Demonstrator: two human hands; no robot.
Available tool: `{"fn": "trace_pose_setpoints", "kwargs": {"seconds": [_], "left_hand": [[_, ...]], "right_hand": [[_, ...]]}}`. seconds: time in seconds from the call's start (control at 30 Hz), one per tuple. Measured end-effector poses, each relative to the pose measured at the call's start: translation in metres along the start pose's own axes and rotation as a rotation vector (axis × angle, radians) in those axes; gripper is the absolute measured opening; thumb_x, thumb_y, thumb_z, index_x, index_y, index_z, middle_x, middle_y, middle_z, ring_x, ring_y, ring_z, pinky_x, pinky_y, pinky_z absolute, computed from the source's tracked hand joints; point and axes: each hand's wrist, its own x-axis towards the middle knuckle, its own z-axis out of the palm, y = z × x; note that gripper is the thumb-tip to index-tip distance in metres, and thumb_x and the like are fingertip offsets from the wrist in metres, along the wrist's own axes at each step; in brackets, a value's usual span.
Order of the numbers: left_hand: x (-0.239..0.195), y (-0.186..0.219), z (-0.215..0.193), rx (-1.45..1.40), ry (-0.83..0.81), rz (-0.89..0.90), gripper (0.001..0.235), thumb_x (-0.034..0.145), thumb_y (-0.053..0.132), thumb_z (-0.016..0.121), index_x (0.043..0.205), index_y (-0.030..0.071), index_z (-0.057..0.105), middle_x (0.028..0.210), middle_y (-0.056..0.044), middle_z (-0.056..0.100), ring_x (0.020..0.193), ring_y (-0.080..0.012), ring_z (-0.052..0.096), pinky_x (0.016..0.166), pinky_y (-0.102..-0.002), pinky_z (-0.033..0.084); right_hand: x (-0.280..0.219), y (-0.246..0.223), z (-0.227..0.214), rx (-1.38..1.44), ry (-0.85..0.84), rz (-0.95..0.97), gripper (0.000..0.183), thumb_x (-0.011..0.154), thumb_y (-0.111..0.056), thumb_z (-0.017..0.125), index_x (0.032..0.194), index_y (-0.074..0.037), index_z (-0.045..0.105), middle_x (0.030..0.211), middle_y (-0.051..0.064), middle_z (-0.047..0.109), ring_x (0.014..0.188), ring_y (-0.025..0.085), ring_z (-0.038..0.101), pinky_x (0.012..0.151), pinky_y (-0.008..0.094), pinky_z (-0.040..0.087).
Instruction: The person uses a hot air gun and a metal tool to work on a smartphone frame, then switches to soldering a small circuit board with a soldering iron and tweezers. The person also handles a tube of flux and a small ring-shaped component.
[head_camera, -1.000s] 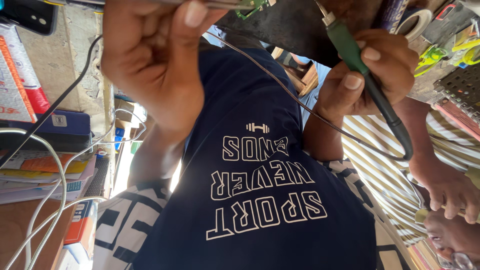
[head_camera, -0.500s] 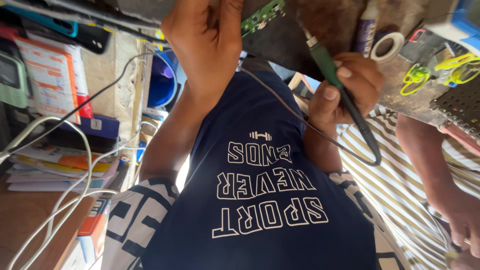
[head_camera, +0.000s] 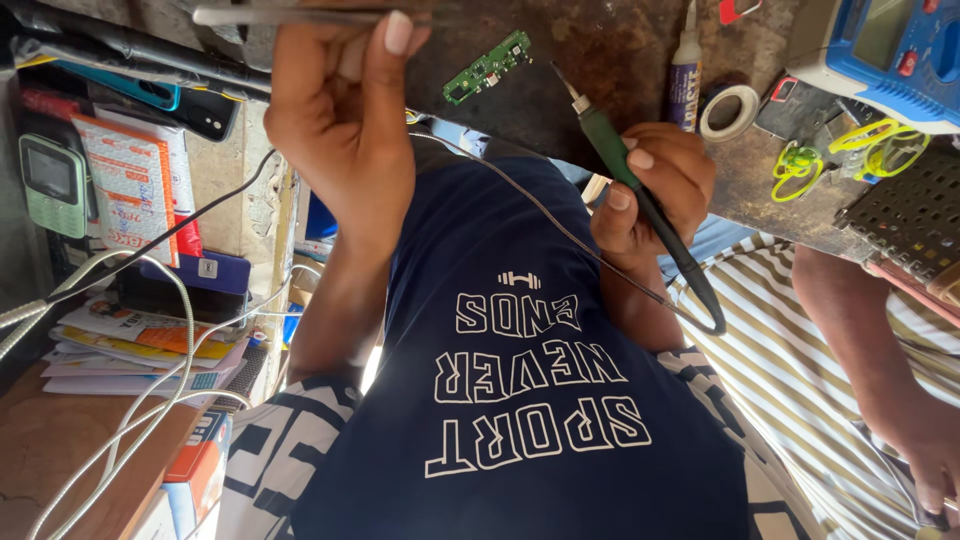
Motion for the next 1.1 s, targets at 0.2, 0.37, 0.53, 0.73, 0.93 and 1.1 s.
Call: {"fn": "trace_pose_setpoints", "kwargs": {"seconds": [0.2, 0.37, 0.53, 0.73, 0.93, 1.1], "left_hand": [[-0.02, 0.008, -0.008, -0.181, -0.03, -0.154, 0.011, 0.114, -0.001, 0.064, 0.123, -0.005, 0.059, 0.109, -0.017, 0.074, 0.1, -0.019, 0.074, 0.088, -0.03, 0.065], [-0.032, 0.008, -0.017, -0.199, -0.018, -0.191, 0.011, 0.113, -0.001, 0.066, 0.121, -0.005, 0.06, 0.106, -0.019, 0.074, 0.094, -0.019, 0.074, 0.085, -0.029, 0.064], [-0.038, 0.007, -0.024, -0.146, 0.003, -0.199, 0.014, 0.112, 0.0, 0.066, 0.124, -0.005, 0.061, 0.106, -0.02, 0.075, 0.092, -0.0189, 0.075, 0.082, -0.03, 0.065], [-0.046, 0.005, -0.02, -0.047, -0.021, -0.191, 0.017, 0.11, -0.002, 0.068, 0.126, -0.003, 0.062, 0.113, -0.019, 0.076, 0.093, -0.0154, 0.074, 0.08, -0.026, 0.062], [-0.049, -0.014, -0.013, 0.211, -0.022, -0.042, 0.017, 0.107, -0.002, 0.075, 0.123, 0.0, 0.069, 0.117, -0.01, 0.077, 0.086, -0.0069, 0.07, 0.072, -0.02, 0.055], [-0.048, -0.021, -0.015, 0.283, -0.011, 0.0, 0.018, 0.105, 0.0, 0.077, 0.122, 0.001, 0.07, 0.115, -0.007, 0.079, 0.081, -0.0034, 0.067, 0.067, -0.017, 0.049]], "right_hand": [[0.007, -0.012, -0.001, 0.012, -0.046, 0.017, 0.021, 0.107, -0.019, 0.059, 0.12, -0.004, 0.056, 0.107, 0.014, 0.057, 0.084, 0.028, 0.064, 0.074, 0.04, 0.058], [0.001, -0.027, -0.004, 0.68, 0.412, 0.405, 0.032, 0.109, -0.035, 0.059, 0.123, -0.006, 0.06, 0.093, 0.009, 0.061, 0.07, 0.014, 0.059, 0.058, 0.023, 0.048], [-0.002, -0.034, -0.032, 1.234, 0.487, 0.79, 0.033, 0.116, -0.035, 0.05, 0.124, -0.005, 0.061, 0.088, 0.006, 0.059, 0.069, 0.008, 0.051, 0.058, 0.017, 0.041], [-0.006, -0.034, -0.038, 1.351, 0.505, 0.822, 0.035, 0.115, -0.035, 0.051, 0.119, -0.003, 0.063, 0.089, 0.006, 0.059, 0.07, 0.007, 0.049, 0.06, 0.016, 0.041], [-0.014, -0.03, -0.041, 1.269, 0.486, 0.772, 0.032, 0.116, -0.034, 0.052, 0.118, -0.003, 0.063, 0.089, 0.005, 0.059, 0.072, 0.007, 0.05, 0.06, 0.016, 0.042], [-0.021, -0.026, -0.041, 1.165, 0.468, 0.735, 0.031, 0.116, -0.034, 0.054, 0.118, -0.004, 0.062, 0.09, 0.006, 0.061, 0.072, 0.008, 0.053, 0.059, 0.017, 0.043]]}}
